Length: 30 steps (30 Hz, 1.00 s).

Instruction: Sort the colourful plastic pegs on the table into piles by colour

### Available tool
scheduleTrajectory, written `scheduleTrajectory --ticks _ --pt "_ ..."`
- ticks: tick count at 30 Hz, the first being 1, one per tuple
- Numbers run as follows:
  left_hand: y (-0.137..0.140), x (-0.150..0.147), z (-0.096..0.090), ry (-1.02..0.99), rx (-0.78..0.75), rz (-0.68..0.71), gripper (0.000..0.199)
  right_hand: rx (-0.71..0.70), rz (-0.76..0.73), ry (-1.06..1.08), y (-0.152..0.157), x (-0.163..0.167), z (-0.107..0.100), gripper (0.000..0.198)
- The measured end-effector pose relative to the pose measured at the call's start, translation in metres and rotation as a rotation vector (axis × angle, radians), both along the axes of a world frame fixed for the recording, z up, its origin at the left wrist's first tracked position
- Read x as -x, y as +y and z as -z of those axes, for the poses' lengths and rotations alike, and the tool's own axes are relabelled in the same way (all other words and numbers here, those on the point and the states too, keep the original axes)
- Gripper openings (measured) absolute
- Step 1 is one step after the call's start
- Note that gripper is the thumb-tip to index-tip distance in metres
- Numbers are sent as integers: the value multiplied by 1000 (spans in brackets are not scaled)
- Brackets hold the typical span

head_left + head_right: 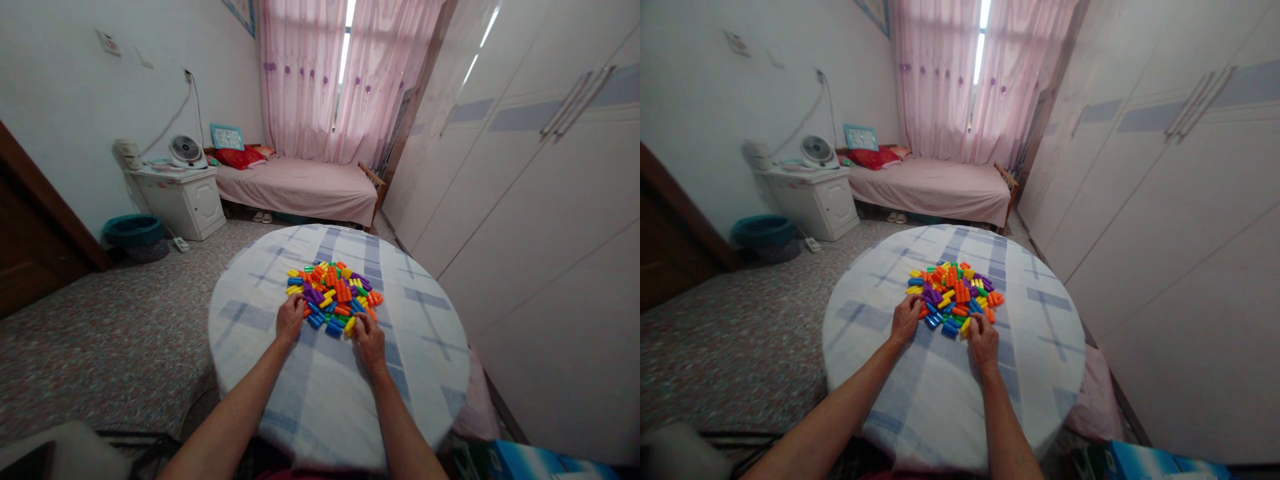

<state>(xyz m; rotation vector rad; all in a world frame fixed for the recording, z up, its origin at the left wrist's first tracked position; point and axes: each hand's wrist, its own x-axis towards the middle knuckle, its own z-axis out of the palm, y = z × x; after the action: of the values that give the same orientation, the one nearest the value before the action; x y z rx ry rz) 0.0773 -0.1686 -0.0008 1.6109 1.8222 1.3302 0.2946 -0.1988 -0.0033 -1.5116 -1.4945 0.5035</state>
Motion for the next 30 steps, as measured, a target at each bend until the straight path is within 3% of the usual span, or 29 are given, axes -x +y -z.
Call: scheduleTrajectory --ticks 6,10,17,23,30 --pt "2 0 3 -1 -6 5 23 -134 255 29 2 -4 5 38" --pt "1 0 2 -1 -7 2 22 -171 233 -75 6 -4 8 37" --pt "1 0 1 0 -11 2 22 -85 214 -230 10 -2 15 45" --pt "2 1 5 -7 -35 5 22 -88 182 -122 9 -5 12 36" --pt "-1 0 0 -28 -100 17 24 -92 275 75 10 -14 9 35"
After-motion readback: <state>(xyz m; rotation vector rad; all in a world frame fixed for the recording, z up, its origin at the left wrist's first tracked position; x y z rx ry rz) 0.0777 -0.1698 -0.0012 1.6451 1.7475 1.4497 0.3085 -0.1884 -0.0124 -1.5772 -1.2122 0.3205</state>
